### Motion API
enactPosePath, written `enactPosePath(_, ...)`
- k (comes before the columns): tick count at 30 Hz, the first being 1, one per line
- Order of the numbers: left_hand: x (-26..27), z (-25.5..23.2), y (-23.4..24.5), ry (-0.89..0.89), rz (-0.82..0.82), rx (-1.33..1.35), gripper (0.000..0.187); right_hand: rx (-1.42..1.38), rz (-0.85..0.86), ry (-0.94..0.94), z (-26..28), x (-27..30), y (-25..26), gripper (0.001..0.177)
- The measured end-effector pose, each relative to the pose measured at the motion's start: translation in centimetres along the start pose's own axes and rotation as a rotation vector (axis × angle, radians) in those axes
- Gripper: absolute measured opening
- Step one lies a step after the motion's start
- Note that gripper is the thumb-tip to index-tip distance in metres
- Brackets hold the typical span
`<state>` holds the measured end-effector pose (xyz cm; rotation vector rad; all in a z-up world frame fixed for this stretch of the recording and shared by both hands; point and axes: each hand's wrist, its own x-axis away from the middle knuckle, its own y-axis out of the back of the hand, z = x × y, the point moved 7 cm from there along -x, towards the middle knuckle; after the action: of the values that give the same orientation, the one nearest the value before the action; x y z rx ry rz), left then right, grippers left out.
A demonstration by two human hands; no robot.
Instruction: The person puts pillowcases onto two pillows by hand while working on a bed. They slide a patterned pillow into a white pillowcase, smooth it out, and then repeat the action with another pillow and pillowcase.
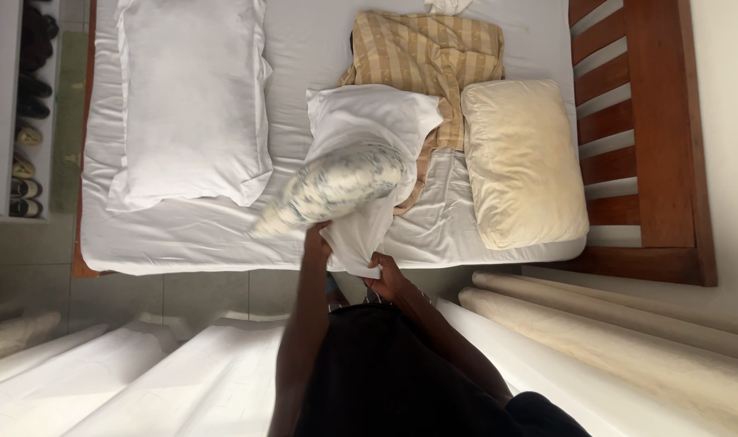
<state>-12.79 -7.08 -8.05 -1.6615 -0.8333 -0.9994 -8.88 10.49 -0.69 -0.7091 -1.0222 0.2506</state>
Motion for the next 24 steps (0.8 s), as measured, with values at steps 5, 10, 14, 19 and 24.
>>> enactPosePath(5, 2.3, -7.3, -1.0, -0.63, -0.11, -0.567, 0.043, 1.18, 0.019, -0.234, 2.6, 6.1, -5.5, 0.036)
enactPosePath(10, 7.2, -10.8, -2.9, -1.188, -0.047, -1.101, 0.053, 1.762, 0.302, 0.45, 9.8, 10.6, -18.8, 0.042)
enactPosePath(14, 8.4, -11.3, -3.3, -1.187, -0.034, -1.145, 0.044, 2.098, 0.022, 1.531, 15.7, 9.8, -31.1, 0.111)
enactPosePath(19, 8.3, -10.3, -1.9, -0.976, -0.025, -1.304, 0.043, 2.334, 0.12, 0.757, 14.7, -3.5, -29.8, 0.119)
enactPosePath(24, 5.7, -10.6, 7.0, -0.792, -0.488, -1.071, 0.056, 1.673, -0.143, 0.934, 19.7, -9.9, -19.1, 0.088)
